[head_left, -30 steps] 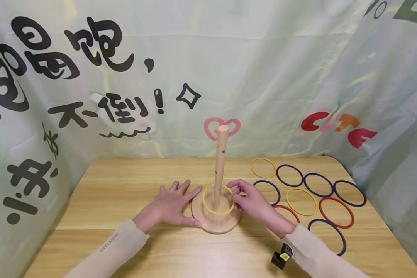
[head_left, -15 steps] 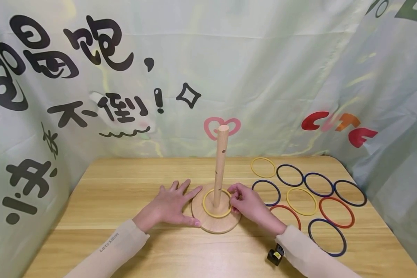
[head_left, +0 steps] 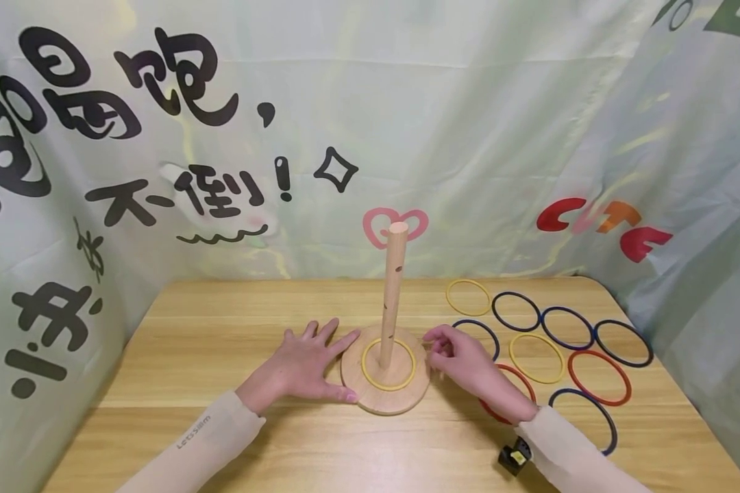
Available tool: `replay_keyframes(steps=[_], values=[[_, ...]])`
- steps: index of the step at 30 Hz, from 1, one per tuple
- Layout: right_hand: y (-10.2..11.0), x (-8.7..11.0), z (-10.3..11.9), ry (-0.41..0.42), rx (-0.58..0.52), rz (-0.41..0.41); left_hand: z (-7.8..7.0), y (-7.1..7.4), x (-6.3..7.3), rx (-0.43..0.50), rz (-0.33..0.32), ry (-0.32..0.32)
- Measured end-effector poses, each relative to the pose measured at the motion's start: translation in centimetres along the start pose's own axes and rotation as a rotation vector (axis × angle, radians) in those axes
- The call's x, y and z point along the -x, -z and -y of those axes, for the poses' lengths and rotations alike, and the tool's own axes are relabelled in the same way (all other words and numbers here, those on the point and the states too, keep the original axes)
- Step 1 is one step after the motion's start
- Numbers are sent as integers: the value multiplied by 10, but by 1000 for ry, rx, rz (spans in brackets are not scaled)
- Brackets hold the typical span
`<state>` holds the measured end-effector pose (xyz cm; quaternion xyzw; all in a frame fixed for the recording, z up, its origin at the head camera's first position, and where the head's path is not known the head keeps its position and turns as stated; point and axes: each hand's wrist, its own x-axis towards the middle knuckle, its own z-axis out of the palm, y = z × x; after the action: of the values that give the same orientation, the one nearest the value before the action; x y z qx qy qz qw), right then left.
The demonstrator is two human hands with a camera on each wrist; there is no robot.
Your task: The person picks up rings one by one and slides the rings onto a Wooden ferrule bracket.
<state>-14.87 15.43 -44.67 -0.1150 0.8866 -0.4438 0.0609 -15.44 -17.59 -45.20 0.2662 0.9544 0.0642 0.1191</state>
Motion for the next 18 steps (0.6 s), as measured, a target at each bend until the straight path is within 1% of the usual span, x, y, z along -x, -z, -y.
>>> replay_keyframes(steps=[5, 8, 14, 18], values=[[26, 10, -13, 4, 22, -32, -1, 0, 0, -12, -7, -4], [36, 15, -21, -11, 52, -42, -1, 1, 1, -18, -6, -2], [42, 17, -36, -61, 114, -12, -2, 0, 3, -18, -15, -4], [42, 15, -42, -60, 172, 9, -2, -1, 2, -10, -19, -4]])
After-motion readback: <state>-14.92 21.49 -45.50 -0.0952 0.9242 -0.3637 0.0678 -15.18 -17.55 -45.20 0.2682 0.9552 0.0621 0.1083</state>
